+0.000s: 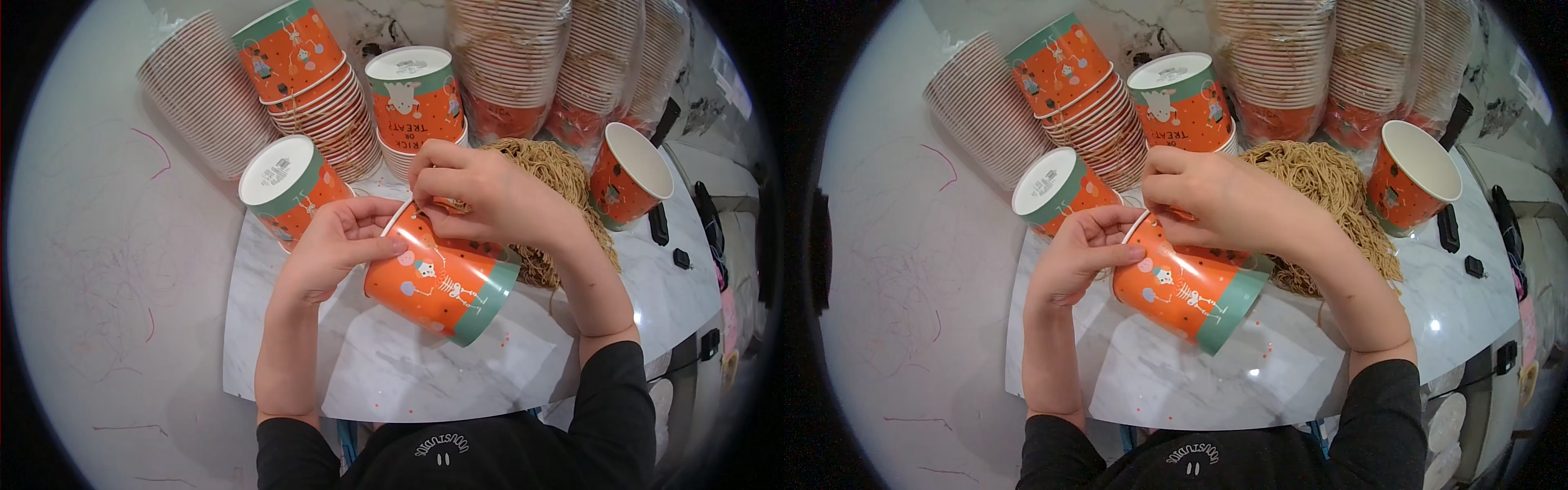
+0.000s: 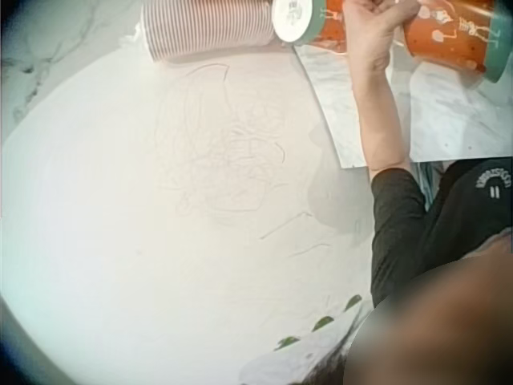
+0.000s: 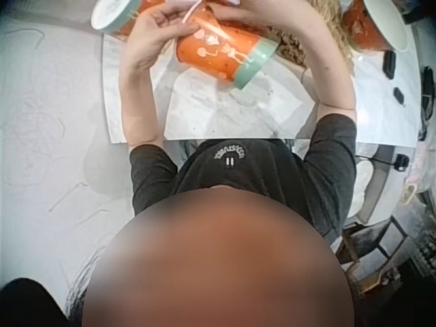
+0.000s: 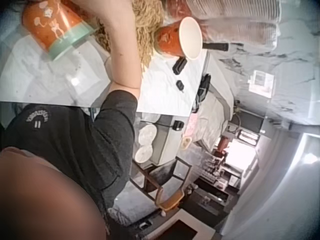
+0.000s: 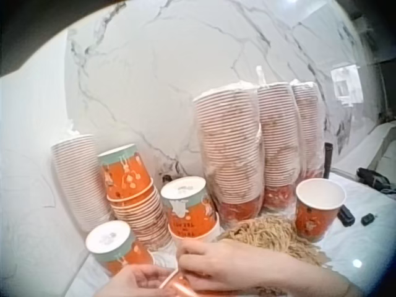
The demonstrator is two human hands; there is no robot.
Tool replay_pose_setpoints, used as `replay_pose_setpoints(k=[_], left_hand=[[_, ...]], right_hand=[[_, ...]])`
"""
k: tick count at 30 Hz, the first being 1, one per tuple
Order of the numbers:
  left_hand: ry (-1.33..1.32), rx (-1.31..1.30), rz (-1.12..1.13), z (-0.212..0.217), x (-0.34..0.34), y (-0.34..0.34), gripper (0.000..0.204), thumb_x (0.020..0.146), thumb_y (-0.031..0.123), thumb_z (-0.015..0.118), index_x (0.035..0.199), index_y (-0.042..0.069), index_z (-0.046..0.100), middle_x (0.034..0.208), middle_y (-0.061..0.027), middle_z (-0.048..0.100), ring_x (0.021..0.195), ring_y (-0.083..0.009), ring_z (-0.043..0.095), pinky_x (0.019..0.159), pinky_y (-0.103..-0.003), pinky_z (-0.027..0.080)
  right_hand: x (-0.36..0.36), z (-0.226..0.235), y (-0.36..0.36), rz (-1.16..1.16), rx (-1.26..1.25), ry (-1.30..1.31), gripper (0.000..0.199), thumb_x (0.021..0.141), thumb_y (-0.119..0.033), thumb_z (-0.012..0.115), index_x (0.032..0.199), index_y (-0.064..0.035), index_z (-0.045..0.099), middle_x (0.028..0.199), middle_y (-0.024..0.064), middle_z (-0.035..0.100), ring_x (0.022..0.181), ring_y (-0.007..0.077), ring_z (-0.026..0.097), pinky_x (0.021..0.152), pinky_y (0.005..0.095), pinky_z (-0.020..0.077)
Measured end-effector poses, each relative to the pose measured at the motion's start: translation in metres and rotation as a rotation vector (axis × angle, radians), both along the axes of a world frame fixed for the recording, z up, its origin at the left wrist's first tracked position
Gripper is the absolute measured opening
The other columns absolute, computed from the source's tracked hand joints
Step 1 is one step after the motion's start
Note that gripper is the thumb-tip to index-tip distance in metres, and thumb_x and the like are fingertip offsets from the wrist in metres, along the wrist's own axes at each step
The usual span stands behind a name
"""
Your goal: Manual assembly of paper cups by threading and tying elastic strings through pre-punched holes.
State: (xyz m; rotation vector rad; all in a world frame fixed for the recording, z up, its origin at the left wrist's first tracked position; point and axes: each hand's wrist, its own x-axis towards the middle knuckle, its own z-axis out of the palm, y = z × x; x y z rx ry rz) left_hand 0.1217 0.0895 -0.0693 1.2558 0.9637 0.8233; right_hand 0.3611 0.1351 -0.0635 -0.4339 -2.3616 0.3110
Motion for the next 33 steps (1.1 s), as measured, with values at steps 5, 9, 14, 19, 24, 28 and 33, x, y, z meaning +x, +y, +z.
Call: replay_pose_setpoints(k=[5, 9, 14, 19, 24, 28, 33], left_hand=[[0.048, -0.058, -0.075, 0.001, -0.001, 0.002, 0.042, 0.086, 0.007, 0.078, 0.122, -0.005, 0.062, 0.105, -0.0084, 0.074, 0.096, -0.0111, 0.072, 0.084, -0.023, 0.055], [0.026, -0.091, -0.121, -0.008, -0.005, 0.008, 0.036, 0.086, 0.007, 0.077, 0.117, -0.002, 0.062, 0.103, -0.0069, 0.074, 0.095, -0.0105, 0.071, 0.085, -0.023, 0.055], [0.001, -0.103, -0.122, -0.006, 0.001, 0.007, 0.043, 0.086, 0.008, 0.077, 0.124, -0.003, 0.061, 0.108, -0.0081, 0.074, 0.096, -0.0115, 0.071, 0.085, -0.023, 0.055], [-0.049, -0.131, -0.147, -0.01, 0.0, 0.01, 0.047, 0.085, 0.008, 0.077, 0.128, -0.004, 0.061, 0.111, -0.0087, 0.073, 0.098, -0.0122, 0.071, 0.085, -0.024, 0.055], [-0.046, -0.119, -0.151, -0.013, 0.0, 0.011, 0.042, 0.084, 0.007, 0.077, 0.122, -0.002, 0.064, 0.107, -0.0069, 0.074, 0.095, -0.0101, 0.07, 0.08, -0.022, 0.054], [-0.021, -0.1, -0.134, -0.023, -0.005, 0.014, 0.035, 0.083, 0.006, 0.078, 0.114, 0.0, 0.065, 0.101, -0.0053, 0.074, 0.088, -0.0084, 0.07, 0.076, -0.021, 0.053], [-0.038, -0.215, 0.057, -0.004, 0.016, 0.006, 0.02, 0.098, 0.027, 0.069, 0.095, 0.007, 0.064, 0.087, -0.0004, 0.07, 0.072, -0.0069, 0.068, 0.066, -0.022, 0.055]], right_hand=[[0.005, 0.001, -0.001, 0.011, -0.031, -0.031, 0.014, 0.079, -0.002, 0.071, 0.089, -0.0003, 0.061, 0.1, 0.008, 0.06, 0.079, 0.0258, 0.064, 0.068, 0.0348, 0.0532], [0.005, -0.001, 0.001, 0.013, -0.022, -0.043, 0.015, 0.08, -0.004, 0.072, 0.089, -0.0002, 0.06, 0.097, 0.0088, 0.061, 0.078, 0.0277, 0.064, 0.067, 0.0358, 0.053], [0.004, 0.001, 0.0, 0.006, 0.008, -0.02, 0.016, 0.08, -0.005, 0.072, 0.091, -0.0003, 0.061, 0.093, 0.01, 0.061, 0.075, 0.0305, 0.064, 0.065, 0.0371, 0.0528], [0.004, 0.001, 0.0, 0.007, 0.022, -0.017, 0.016, 0.08, -0.006, 0.072, 0.092, -0.0009, 0.062, 0.091, 0.0105, 0.06, 0.073, 0.0309, 0.064, 0.064, 0.0378, 0.0522], [0.004, 0.003, -0.003, -0.002, 0.026, -0.054, 0.017, 0.079, -0.007, 0.073, 0.091, -0.0021, 0.062, 0.09, 0.0089, 0.06, 0.071, 0.0306, 0.064, 0.063, 0.0379, 0.052], [0.002, 0.004, -0.004, -0.014, 0.041, -0.078, 0.016, 0.079, -0.007, 0.073, 0.091, -0.0029, 0.063, 0.088, 0.0081, 0.06, 0.07, 0.0303, 0.064, 0.062, 0.0382, 0.0519], [0.005, 0.004, -0.006, -0.005, -0.017, -0.081, 0.019, 0.082, -0.013, 0.07, 0.086, -0.0002, 0.057, 0.088, 0.0127, 0.058, 0.076, 0.0353, 0.064, 0.069, 0.042, 0.0527]])
